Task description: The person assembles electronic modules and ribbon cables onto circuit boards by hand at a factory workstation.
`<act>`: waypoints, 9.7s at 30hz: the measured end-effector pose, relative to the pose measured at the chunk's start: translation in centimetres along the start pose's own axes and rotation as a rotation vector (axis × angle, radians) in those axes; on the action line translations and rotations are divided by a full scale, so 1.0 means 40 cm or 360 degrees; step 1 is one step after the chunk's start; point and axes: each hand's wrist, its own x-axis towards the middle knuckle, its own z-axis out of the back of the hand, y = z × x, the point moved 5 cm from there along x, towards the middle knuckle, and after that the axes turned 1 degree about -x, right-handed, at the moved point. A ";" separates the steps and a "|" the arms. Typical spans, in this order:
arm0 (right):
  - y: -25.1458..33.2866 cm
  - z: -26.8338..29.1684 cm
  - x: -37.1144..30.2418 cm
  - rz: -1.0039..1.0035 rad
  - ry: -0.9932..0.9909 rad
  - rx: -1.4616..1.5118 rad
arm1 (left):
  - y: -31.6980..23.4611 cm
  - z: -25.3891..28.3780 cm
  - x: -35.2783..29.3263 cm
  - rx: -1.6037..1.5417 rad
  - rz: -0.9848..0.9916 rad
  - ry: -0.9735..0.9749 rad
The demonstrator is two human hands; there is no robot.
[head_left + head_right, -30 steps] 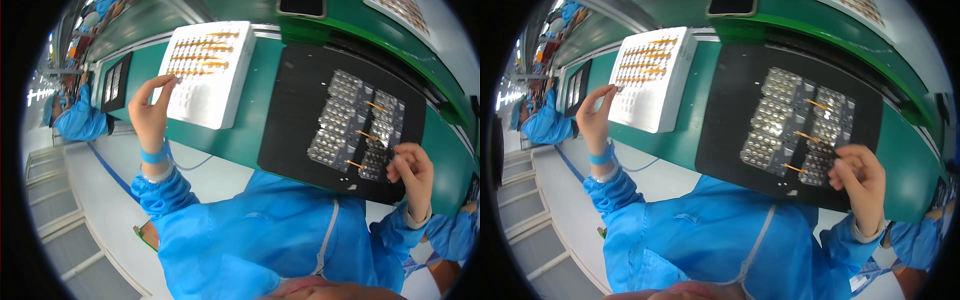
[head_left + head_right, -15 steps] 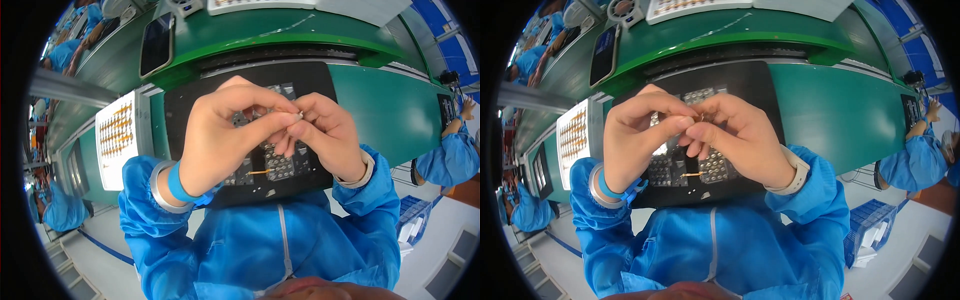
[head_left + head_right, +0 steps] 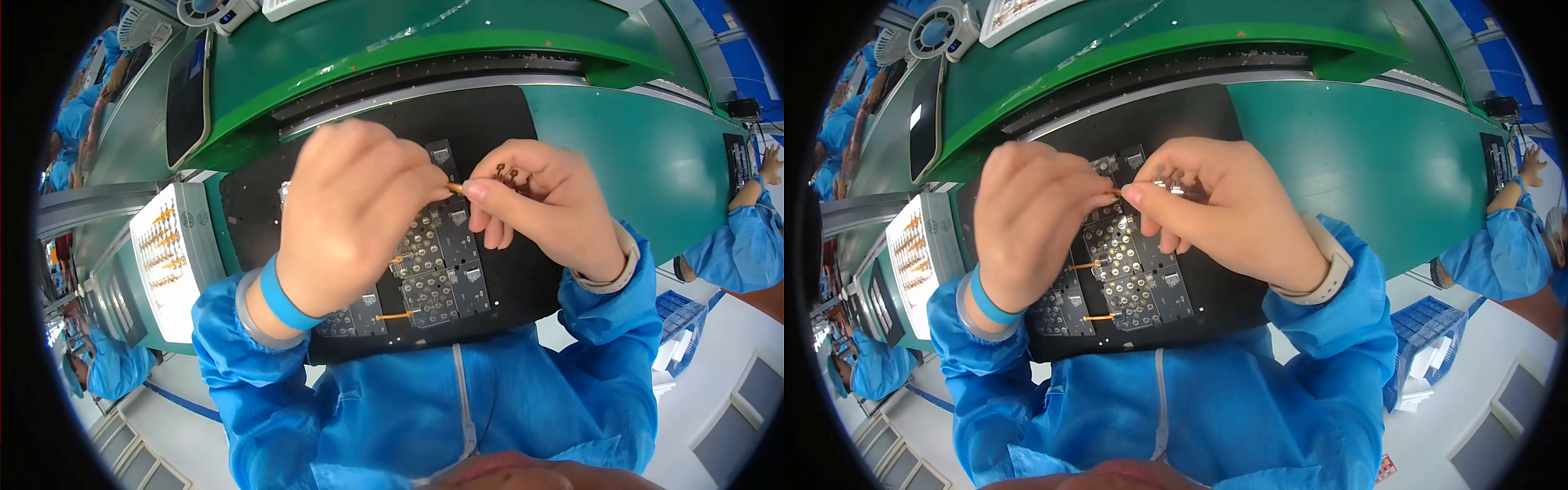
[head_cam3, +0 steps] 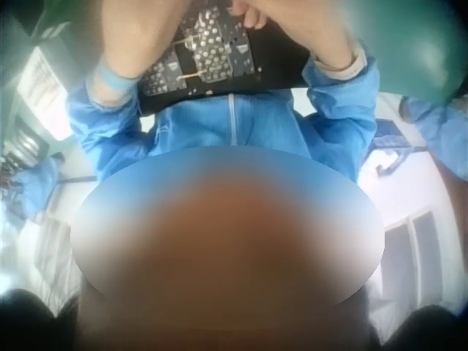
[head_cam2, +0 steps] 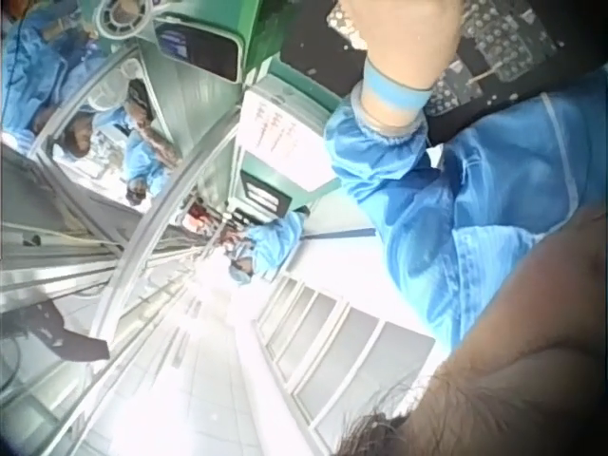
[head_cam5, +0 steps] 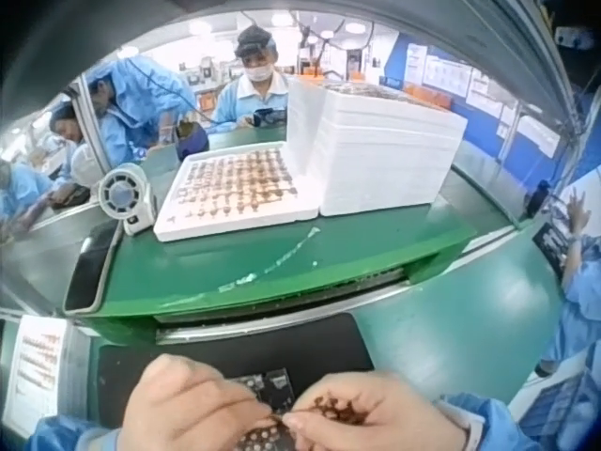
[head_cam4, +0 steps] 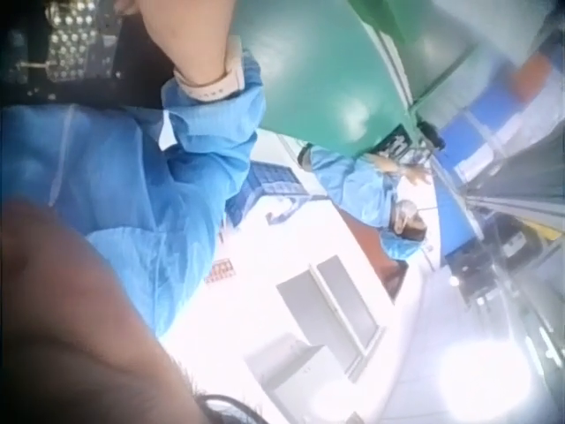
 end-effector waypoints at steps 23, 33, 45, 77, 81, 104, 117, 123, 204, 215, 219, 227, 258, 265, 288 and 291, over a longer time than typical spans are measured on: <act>-0.042 0.007 0.045 -0.0263 0.0152 0.0002 | -0.003 -0.033 -0.040 -0.0110 0.0177 0.0023; -0.036 0.013 0.038 -0.0286 0.0172 -0.0105 | -0.006 -0.047 -0.044 -0.0010 0.0136 0.0170; -0.063 0.051 0.060 -0.0252 -0.0024 -0.0484 | 0.043 -0.020 -0.062 0.0642 0.0660 0.0374; -0.049 0.074 -0.009 -0.0349 0.0354 -0.0173 | -0.003 -0.086 -0.055 0.0078 0.0235 0.0392; -0.052 0.034 -0.020 -0.0296 0.0394 0.0157 | -0.030 -0.052 -0.040 -0.0437 0.0072 0.0210; -0.085 0.025 -0.027 -0.0463 0.0138 -0.0435 | -0.123 -0.042 -0.083 -0.0661 0.0018 0.0564; -0.100 0.032 -0.019 -0.0523 0.0169 -0.0521 | -0.107 -0.080 -0.097 0.0024 0.0159 0.0597; -0.100 0.032 -0.018 -0.0519 0.0171 -0.0480 | -0.109 -0.092 -0.100 0.0153 0.0105 0.0607; -0.129 0.010 -0.147 -0.0346 0.0174 -0.0627 | -0.227 -0.116 -0.147 0.0392 -0.0162 0.0767; -0.162 0.170 -0.180 0.0109 -0.1021 -0.0705 | 0.006 0.124 -0.281 0.0671 0.0967 0.0101; -0.169 0.146 -0.141 -0.0013 -0.0914 -0.0491 | 0.054 0.188 -0.502 0.0798 0.1703 0.0339; -0.172 0.127 -0.182 0.0281 -0.0830 0.0270 | 0.011 0.179 -0.476 -0.0234 0.1861 -0.0381; -0.180 -0.011 -0.287 0.0659 -0.1039 -0.1677 | -0.099 0.010 -0.405 -0.0055 0.1173 0.0142; -0.197 -0.101 -0.246 0.0602 -0.0757 -0.1549 | 0.055 0.294 -0.535 0.0363 0.1356 -0.0350; -0.080 -0.163 -0.157 0.0940 -0.0738 -0.1507 | 0.221 0.414 -0.630 0.0600 0.1307 -0.0013; -0.083 -0.167 -0.157 0.0930 -0.0742 -0.1516 | 0.204 0.415 -0.643 0.0962 0.1243 -0.0142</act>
